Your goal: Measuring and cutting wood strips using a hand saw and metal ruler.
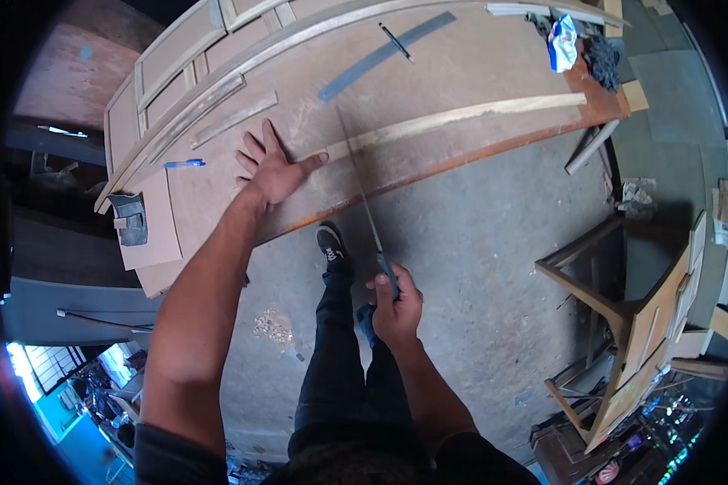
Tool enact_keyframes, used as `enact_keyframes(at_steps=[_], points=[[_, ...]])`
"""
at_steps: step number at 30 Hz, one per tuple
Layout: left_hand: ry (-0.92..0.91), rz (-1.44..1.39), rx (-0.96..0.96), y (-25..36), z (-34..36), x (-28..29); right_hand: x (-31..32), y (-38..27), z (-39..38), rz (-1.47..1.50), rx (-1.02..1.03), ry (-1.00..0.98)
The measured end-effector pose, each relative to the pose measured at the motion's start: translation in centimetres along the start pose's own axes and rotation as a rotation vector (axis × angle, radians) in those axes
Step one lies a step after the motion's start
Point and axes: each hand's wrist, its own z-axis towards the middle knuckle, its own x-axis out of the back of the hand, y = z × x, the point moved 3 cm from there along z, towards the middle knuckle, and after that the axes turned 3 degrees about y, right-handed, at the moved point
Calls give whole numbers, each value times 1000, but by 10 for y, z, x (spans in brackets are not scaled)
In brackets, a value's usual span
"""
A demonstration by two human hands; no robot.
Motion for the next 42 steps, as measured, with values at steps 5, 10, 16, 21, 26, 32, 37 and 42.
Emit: enact_keyframes(at_steps=[5, 10, 16, 21, 26, 32, 37, 42], points=[[18, 0, -9, 1, 0, -3, -7, 15, -3, -106, 79, -84], [-5, 29, 14, 3, -2, -1, -7, 12, -3, -219, 240, -75], [-14, 36, 0, 1, 2, 0, -8, 11, -7, -282, 287, -38], [-33, 32, 11, 5, -3, 2, -7, 16, -8, -328, 333, -45], [-10, 71, -15, -1, 7, -1, -6, 12, -9, -363, 395, -58], [-16, 36, 4, 6, -2, -1, -2, 12, -11, -410, 421, -39], [-12, 46, 7, 6, -4, 2, -6, 15, -11, -403, 391, -44], [25, 51, -5, 4, -1, 1, -15, 7, -3, -420, 432, -20]])
